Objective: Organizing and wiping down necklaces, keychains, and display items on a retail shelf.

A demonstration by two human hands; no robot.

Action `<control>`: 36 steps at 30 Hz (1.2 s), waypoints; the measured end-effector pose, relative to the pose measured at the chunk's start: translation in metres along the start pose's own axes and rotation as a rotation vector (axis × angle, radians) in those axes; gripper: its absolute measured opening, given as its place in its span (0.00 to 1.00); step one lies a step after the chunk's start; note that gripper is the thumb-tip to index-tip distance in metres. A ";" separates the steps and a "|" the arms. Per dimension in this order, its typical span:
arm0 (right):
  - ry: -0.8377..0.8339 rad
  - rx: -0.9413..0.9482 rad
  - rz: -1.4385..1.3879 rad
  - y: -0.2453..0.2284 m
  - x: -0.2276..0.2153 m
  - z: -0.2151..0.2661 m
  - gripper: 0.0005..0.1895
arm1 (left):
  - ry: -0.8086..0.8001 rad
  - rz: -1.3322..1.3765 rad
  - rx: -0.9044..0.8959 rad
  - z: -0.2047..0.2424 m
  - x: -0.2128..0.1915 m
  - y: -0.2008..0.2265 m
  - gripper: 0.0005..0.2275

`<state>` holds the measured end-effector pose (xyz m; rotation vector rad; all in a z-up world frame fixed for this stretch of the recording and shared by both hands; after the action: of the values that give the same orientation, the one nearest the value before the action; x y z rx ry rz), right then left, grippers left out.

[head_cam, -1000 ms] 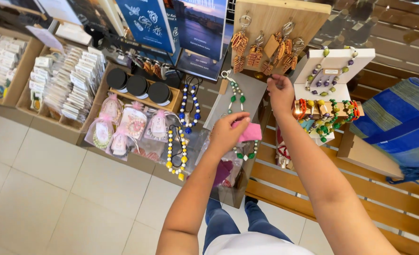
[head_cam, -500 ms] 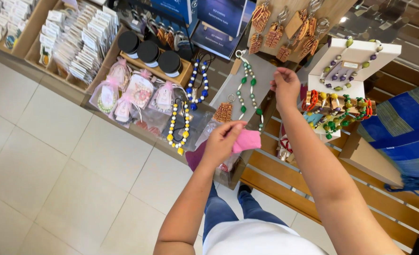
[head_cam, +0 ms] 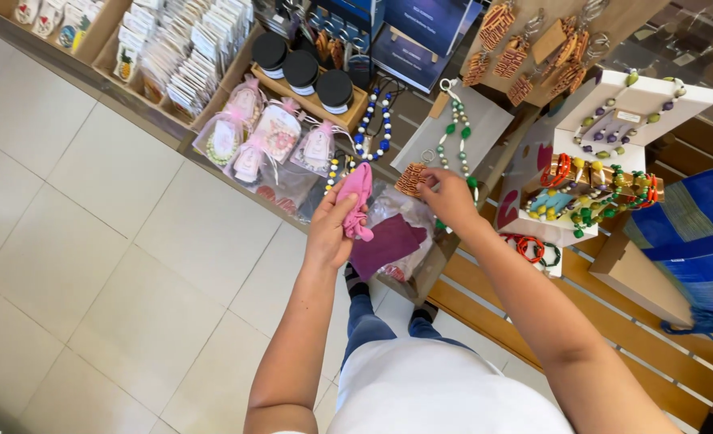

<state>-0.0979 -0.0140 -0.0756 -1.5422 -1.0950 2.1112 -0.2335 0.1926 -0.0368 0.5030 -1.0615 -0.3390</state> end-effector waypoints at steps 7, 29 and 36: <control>0.115 0.041 0.339 -0.007 0.006 -0.028 0.26 | -0.075 -0.056 -0.079 -0.004 0.001 0.014 0.21; 0.003 0.672 -1.024 0.055 0.022 -0.028 0.13 | -0.203 -0.222 -0.352 -0.057 0.005 0.008 0.17; 0.010 0.460 -1.334 -0.001 0.003 -0.021 0.17 | -0.331 -0.449 -0.283 -0.074 0.016 -0.016 0.20</control>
<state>-0.0803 -0.0033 -0.0795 -0.3283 -1.0403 1.2216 -0.1610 0.1878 -0.0630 0.4342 -1.1897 -0.9818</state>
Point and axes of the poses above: each hand's wrist, its own z-axis away from the middle knuckle, its own x-axis out of the palm, y = z × x, the point moved 9 cm from there along -z, towards the middle knuckle, and after that the axes turned 8 degrees about z, right-handed, at the moved point
